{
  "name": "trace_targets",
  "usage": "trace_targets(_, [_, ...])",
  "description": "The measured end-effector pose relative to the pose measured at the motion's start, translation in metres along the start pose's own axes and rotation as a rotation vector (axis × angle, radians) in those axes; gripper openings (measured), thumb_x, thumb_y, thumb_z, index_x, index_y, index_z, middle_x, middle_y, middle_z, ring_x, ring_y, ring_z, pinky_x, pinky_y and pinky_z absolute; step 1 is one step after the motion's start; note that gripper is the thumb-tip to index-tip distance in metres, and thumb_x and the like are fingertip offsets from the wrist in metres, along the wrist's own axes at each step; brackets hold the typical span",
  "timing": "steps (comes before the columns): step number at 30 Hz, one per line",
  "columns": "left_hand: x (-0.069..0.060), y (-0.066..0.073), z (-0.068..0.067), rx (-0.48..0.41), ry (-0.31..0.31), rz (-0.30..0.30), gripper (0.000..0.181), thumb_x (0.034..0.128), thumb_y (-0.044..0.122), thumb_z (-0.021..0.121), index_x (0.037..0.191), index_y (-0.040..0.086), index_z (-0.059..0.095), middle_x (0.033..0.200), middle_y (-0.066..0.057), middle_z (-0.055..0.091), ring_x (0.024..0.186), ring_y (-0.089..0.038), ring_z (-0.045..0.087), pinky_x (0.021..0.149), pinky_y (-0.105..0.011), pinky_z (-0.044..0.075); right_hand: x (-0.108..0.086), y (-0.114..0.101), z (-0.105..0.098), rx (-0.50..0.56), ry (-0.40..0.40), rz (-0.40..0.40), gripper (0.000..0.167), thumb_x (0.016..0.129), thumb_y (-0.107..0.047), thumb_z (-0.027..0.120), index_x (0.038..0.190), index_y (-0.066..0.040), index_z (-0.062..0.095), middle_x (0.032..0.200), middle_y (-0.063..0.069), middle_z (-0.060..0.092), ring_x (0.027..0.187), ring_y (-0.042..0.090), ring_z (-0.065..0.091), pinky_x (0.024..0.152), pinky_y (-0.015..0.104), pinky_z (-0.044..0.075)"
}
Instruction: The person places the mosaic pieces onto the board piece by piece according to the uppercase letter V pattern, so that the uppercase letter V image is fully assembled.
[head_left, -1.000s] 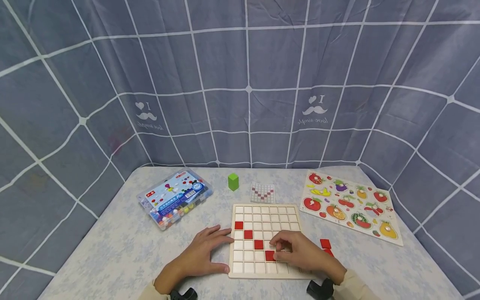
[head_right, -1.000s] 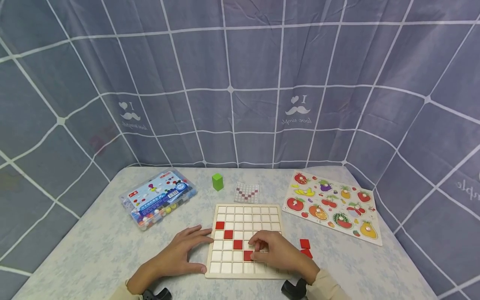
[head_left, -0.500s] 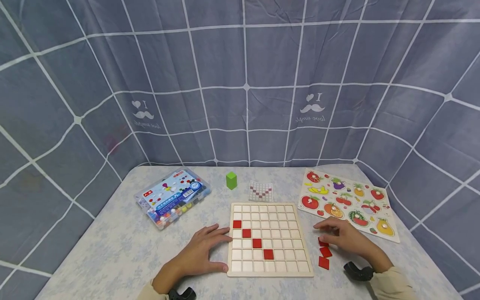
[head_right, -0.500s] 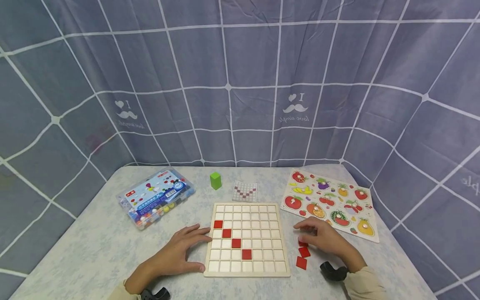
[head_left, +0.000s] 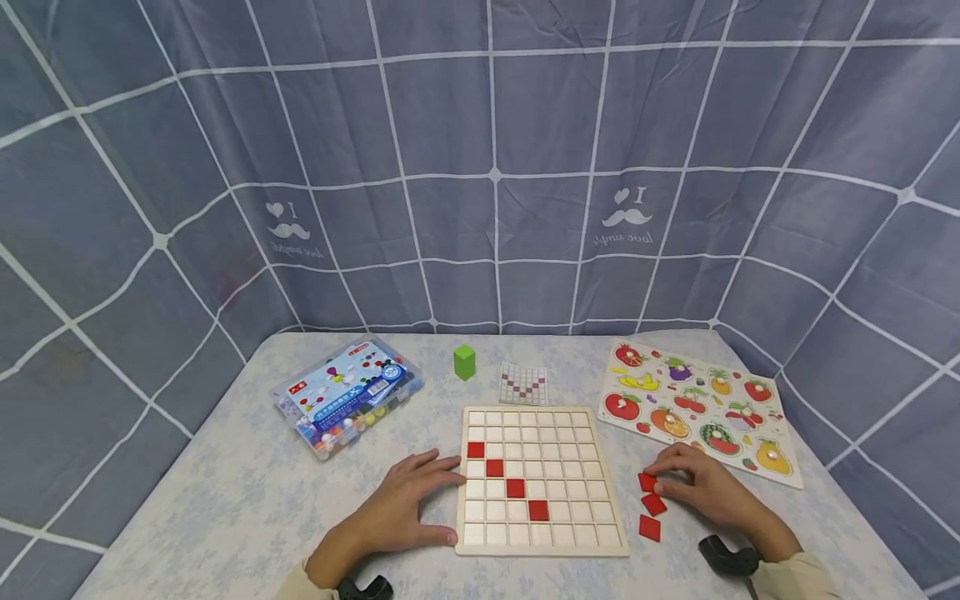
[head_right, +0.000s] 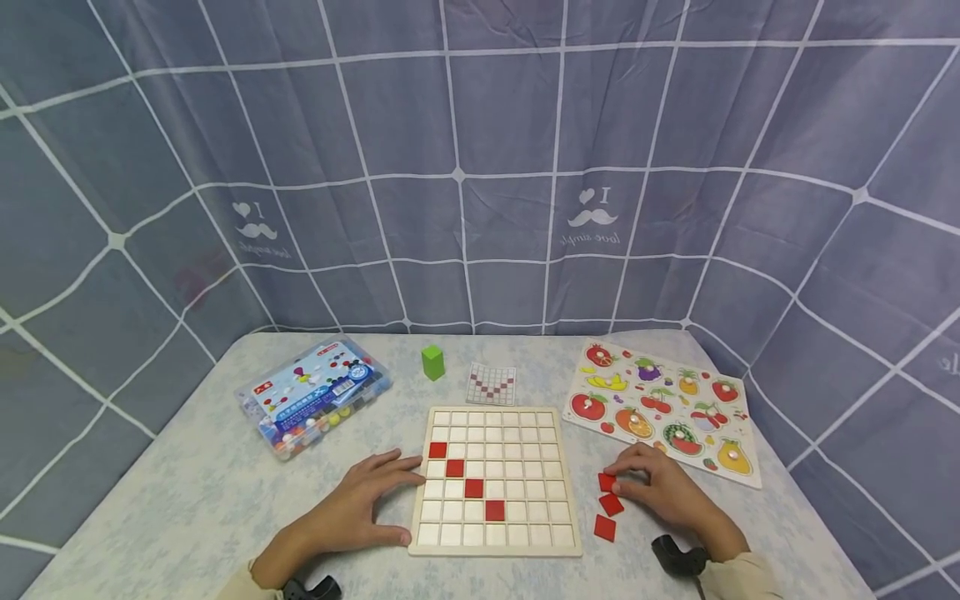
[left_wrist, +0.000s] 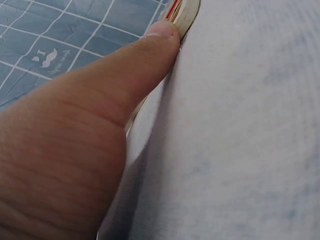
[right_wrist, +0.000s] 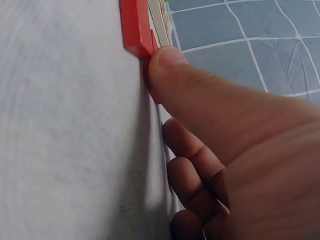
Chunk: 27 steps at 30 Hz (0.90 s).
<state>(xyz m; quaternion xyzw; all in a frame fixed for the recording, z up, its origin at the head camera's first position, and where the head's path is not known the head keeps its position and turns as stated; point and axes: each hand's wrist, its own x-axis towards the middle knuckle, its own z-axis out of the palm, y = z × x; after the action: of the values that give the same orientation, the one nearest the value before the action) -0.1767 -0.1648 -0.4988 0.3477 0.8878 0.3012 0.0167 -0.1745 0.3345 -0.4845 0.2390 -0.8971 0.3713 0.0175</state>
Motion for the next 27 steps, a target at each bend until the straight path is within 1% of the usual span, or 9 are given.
trace_targets(3, [-0.0002,0.0,-0.0003,0.001,0.001,0.005,0.068,0.0811,0.066,0.074,0.138,0.03,0.061,0.154,0.0,0.047,0.145,-0.038,0.031,0.109,-0.069,0.022,0.0,-0.0002,0.0015,0.002,0.022,0.002,0.016,0.091,-0.015,0.078,0.107,-0.015,0.078,0.105,-0.003,0.061,0.097,0.007,0.055,0.084,0.023,0.046])
trace_targets(7, [0.0,0.0002,-0.0005,0.004,0.001,0.004,0.068,0.0813,0.065,0.074,0.138,0.03,0.061,0.154,0.0,0.047,0.145,-0.038,0.031,0.109,-0.069,0.023,0.0005,0.0001,0.0021,0.0,0.033,0.055,0.017,0.091,-0.018,0.077,0.108,-0.016,0.077,0.105,-0.004,0.063,0.099,0.007,0.055,0.086,0.022,0.044])
trace_targets(10, [0.0001,0.0002,-0.0006,0.006,0.0,0.003,0.068,0.0812,0.066,0.074,0.138,0.03,0.061,0.154,0.0,0.047,0.145,-0.038,0.031,0.109,-0.069,0.023,0.0,0.0004,0.0013,0.003,0.012,0.102,0.019,0.092,-0.022,0.076,0.111,-0.017,0.075,0.108,-0.005,0.063,0.101,0.007,0.054,0.087,0.023,0.044])
trace_targets(12, [0.0,0.0005,-0.0009,0.006,0.001,0.004,0.068,0.0811,0.066,0.074,0.138,0.03,0.061,0.154,0.0,0.047,0.145,-0.038,0.031,0.109,-0.069,0.023,-0.0006,0.0006,0.0006,0.014,-0.008,0.111,0.02,0.093,-0.023,0.075,0.112,-0.017,0.075,0.109,-0.004,0.062,0.102,0.007,0.054,0.086,0.024,0.045])
trace_targets(14, [-0.0003,0.0007,-0.0013,0.007,0.003,0.006,0.069,0.0809,0.066,0.074,0.138,0.03,0.061,0.154,0.0,0.047,0.145,-0.038,0.031,0.109,-0.069,0.023,-0.0012,0.0015,0.0004,0.017,-0.024,0.102,0.021,0.093,-0.022,0.075,0.113,-0.015,0.074,0.11,-0.003,0.061,0.101,0.007,0.053,0.085,0.023,0.046])
trace_targets(16, [-0.0006,0.0011,-0.0016,0.008,0.003,0.008,0.069,0.0809,0.066,0.074,0.138,0.03,0.061,0.154,0.0,0.047,0.145,-0.038,0.031,0.109,-0.069,0.023,-0.0018,0.0027,0.0008,0.019,-0.022,0.077,0.02,0.092,-0.02,0.076,0.112,-0.014,0.075,0.108,-0.003,0.061,0.099,0.007,0.053,0.083,0.023,0.046])
trace_targets(20, [-0.0005,0.002,-0.0021,0.006,0.001,0.004,0.068,0.0811,0.066,0.074,0.139,0.031,0.061,0.154,0.001,0.047,0.145,-0.038,0.031,0.108,-0.069,0.023,-0.0022,0.0044,0.0028,0.003,0.012,0.012,0.017,0.09,-0.014,0.078,0.107,-0.012,0.076,0.101,-0.005,0.061,0.094,0.007,0.053,0.078,0.023,0.045])
trace_targets(24, [-0.0005,0.0024,-0.0022,0.0,0.001,0.001,0.068,0.0812,0.065,0.074,0.138,0.031,0.061,0.153,0.0,0.047,0.145,-0.039,0.031,0.108,-0.07,0.023,-0.001,0.0044,0.0034,-0.021,0.032,-0.017,0.017,0.088,-0.012,0.08,0.104,-0.011,0.078,0.097,-0.009,0.06,0.09,0.008,0.052,0.074,0.023,0.045])
trace_targets(27, [0.0003,0.002,-0.0013,-0.004,0.0,-0.001,0.068,0.0814,0.065,0.074,0.138,0.031,0.061,0.153,0.001,0.047,0.145,-0.038,0.031,0.108,-0.069,0.022,0.0001,0.0043,0.003,-0.034,0.052,-0.029,0.017,0.086,-0.011,0.082,0.102,-0.013,0.077,0.096,-0.009,0.06,0.087,0.009,0.052,0.073,0.023,0.044])
